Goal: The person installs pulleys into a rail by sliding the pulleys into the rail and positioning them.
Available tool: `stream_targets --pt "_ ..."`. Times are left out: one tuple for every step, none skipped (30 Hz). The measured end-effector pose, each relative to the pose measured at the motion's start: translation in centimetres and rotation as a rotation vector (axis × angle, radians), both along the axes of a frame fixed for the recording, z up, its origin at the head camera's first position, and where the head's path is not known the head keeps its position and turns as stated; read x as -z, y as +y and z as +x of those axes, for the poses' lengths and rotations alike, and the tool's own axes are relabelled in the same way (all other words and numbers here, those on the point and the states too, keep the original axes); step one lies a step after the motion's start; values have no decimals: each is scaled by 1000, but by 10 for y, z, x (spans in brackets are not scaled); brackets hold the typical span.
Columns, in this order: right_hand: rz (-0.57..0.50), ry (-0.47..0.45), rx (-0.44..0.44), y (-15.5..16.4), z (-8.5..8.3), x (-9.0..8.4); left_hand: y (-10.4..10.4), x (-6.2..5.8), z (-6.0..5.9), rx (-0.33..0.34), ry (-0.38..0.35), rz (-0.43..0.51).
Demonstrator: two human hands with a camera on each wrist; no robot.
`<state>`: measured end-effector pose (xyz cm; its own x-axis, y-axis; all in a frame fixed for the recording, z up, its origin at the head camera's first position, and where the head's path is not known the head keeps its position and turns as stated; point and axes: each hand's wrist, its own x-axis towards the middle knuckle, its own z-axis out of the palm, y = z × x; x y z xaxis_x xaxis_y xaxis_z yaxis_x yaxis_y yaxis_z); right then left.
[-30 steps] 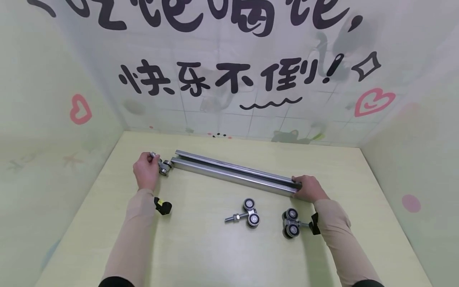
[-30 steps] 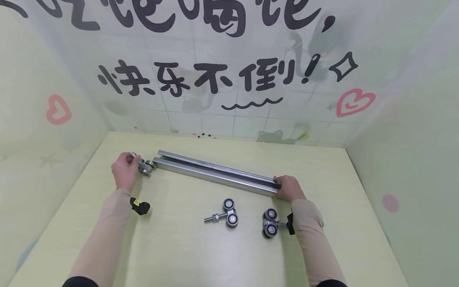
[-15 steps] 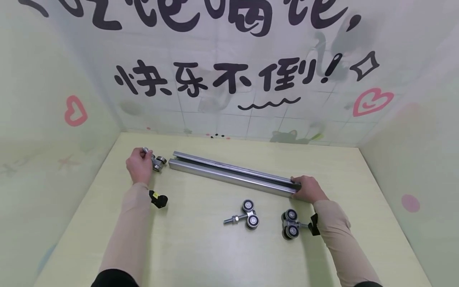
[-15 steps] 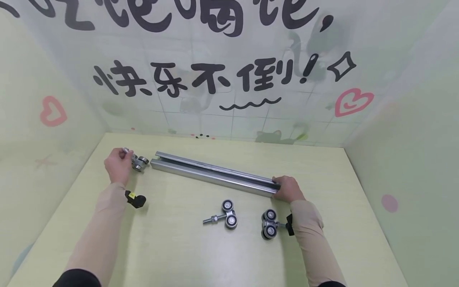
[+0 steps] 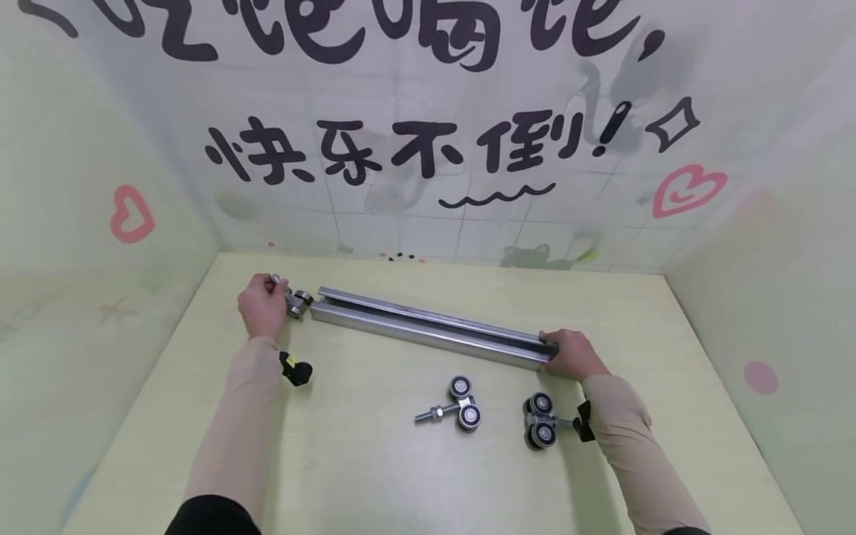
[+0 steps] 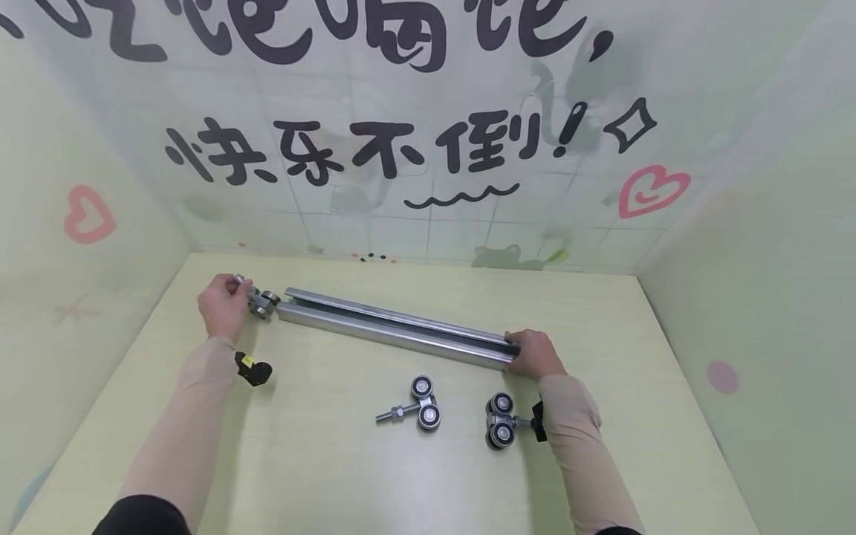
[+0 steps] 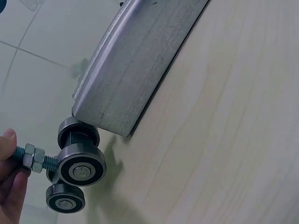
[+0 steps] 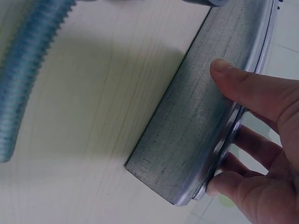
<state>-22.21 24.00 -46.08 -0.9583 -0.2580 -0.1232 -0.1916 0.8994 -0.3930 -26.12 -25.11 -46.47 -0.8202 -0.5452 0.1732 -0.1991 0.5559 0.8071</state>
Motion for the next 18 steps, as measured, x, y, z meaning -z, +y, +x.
stream_targets --pt "0 -1 0 0 0 0 1 0 0 0 2 1" --pt "0 -2 1 0 0 0 2 0 -1 0 3 3" --pt "3 -3 -2 0 0 1 3 -1 -1 1 8 6" --pt "2 -6 1 1 1 1 4 -1 -2 2 11 11" --pt "3 -9 3 2 1 2 6 -1 -3 2 17 16" --pt "3 -12 5 2 1 2 7 -2 -4 0 22 18" --pt "6 -12 4 3 1 2 8 -2 -5 1 25 23" --pt "7 -12 4 3 0 3 10 -2 -6 2 28 26" --pt "9 -12 4 3 0 3 11 -2 -7 3 34 30" --pt "6 -14 10 4 0 3 12 -2 -7 5 35 33" --pt "5 -13 11 4 -1 3 13 -2 -8 6 39 32" --pt "5 -11 10 4 -1 3 14 -2 -9 6 40 31" --pt "6 -10 7 4 -1 3 14 -2 -9 6 41 30" --pt "5 -8 5 3 -1 3 15 -2 -10 3 41 27" --pt "3 -7 4 3 -1 3 15 -2 -10 1 40 27" --pt "1 -5 3 3 -2 3 16 -2 -10 -1 35 25" --pt "2 -2 0 3 -2 2 16 -2 -10 -2 29 25" --pt "2 3 -4 3 -2 2 16 -1 -11 -4 25 27"
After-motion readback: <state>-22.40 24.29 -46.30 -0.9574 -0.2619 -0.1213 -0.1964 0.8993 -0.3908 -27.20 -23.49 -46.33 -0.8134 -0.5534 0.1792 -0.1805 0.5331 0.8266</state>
